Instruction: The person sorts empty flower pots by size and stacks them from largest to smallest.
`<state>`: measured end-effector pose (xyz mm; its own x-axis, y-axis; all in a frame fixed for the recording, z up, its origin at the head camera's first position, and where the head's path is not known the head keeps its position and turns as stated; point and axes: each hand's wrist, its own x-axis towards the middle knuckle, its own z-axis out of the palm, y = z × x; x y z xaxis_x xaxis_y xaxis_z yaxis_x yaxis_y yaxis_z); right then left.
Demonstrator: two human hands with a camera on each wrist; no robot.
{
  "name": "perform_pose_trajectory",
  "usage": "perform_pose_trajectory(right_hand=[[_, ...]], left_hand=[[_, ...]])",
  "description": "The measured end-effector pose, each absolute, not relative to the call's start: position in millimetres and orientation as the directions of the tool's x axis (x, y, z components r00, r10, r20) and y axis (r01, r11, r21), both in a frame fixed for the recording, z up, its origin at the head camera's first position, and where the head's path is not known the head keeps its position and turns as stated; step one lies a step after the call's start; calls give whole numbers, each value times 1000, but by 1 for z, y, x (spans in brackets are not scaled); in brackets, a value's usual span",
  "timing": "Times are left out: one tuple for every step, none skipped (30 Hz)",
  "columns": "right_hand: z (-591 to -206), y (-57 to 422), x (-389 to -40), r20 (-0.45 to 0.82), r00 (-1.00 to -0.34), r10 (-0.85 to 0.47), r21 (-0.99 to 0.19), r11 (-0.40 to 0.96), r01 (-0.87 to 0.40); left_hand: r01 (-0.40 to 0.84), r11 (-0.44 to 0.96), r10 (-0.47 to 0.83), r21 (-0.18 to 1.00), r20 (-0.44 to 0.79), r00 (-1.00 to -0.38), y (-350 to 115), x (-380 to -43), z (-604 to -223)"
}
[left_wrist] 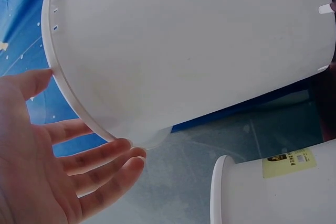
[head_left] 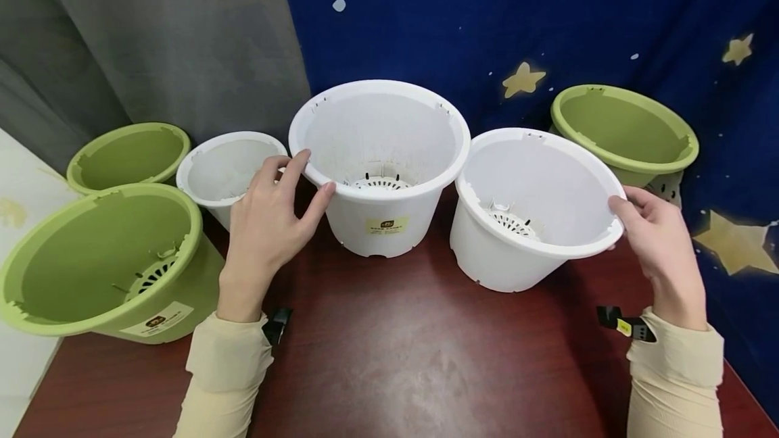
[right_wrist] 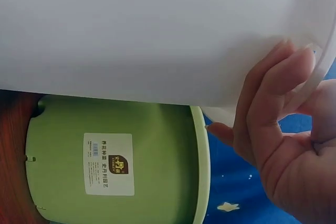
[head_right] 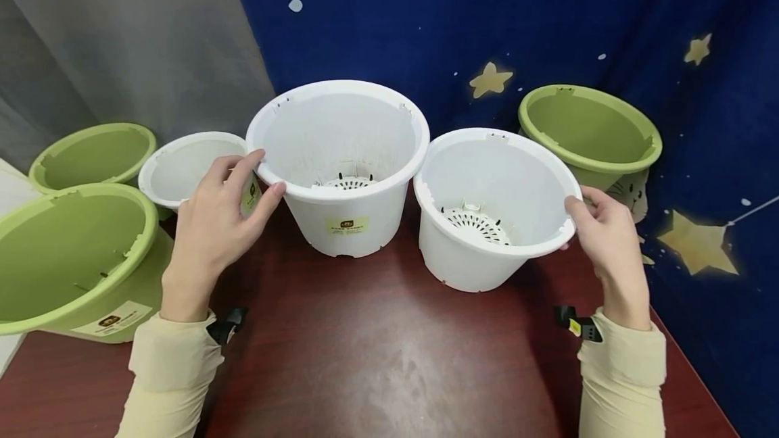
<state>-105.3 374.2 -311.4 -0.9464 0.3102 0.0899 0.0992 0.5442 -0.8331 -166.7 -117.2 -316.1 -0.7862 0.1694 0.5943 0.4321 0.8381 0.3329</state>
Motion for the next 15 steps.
perform_pose_trajectory(right_hand=[[-311, 373, -105, 90, -947, 309, -828, 551, 101], [-311, 372, -105, 89, -947, 307, -825, 556, 103], [-310, 371, -105, 91, -947, 307, -821, 562, 103], [-310, 370, -105, 91, -947, 308, -819, 564, 104], [-309, 368, -105, 93, -946, 312, -820, 563, 105], [-309, 368, -106, 94, -944, 315, -821, 561, 106], [-309, 367, -106, 93, -942, 321, -824, 557, 108], [-308, 366, -106, 94, -940, 328, -827, 551, 110], [-307, 366, -105, 94, -937, 338, -832, 543, 113], [-307, 365, -105, 90, -934, 346, -837, 534, 117], [-307, 365, -105, 88, -931, 355, -841, 527, 121], [-306, 364, -104, 88, -927, 364, -839, 529, 128], [-306, 364, -104, 88, -924, 371, -839, 528, 133], [-306, 364, -103, 88, -922, 378, -838, 528, 136], [-306, 364, -102, 88, -919, 383, -837, 529, 141]], left_hand=[[432, 838, 170, 333, 594, -787, -118, -167, -316], [432, 838, 170, 334, 593, -787, -118, -167, -316], [432, 838, 170, 334, 592, -788, -118, -167, -316], [432, 837, 170, 335, 591, -789, -118, -166, -316], [431, 837, 170, 336, 590, -789, -118, -166, -316], [431, 837, 169, 338, 589, -790, -118, -166, -316], [430, 837, 169, 339, 588, -791, -119, -166, -316], [430, 836, 169, 341, 586, -792, -119, -166, -315], [430, 835, 168, 344, 584, -794, -119, -166, -315], [429, 834, 168, 347, 581, -797, -119, -166, -315], [428, 833, 168, 350, 578, -799, -119, -166, -315], [429, 832, 168, 352, 576, -800, -119, -167, -315], [429, 831, 169, 353, 575, -800, -120, -167, -315], [430, 831, 170, 353, 574, -801, -120, -167, -315], [430, 832, 172, 352, 573, -801, -121, -167, -315]])
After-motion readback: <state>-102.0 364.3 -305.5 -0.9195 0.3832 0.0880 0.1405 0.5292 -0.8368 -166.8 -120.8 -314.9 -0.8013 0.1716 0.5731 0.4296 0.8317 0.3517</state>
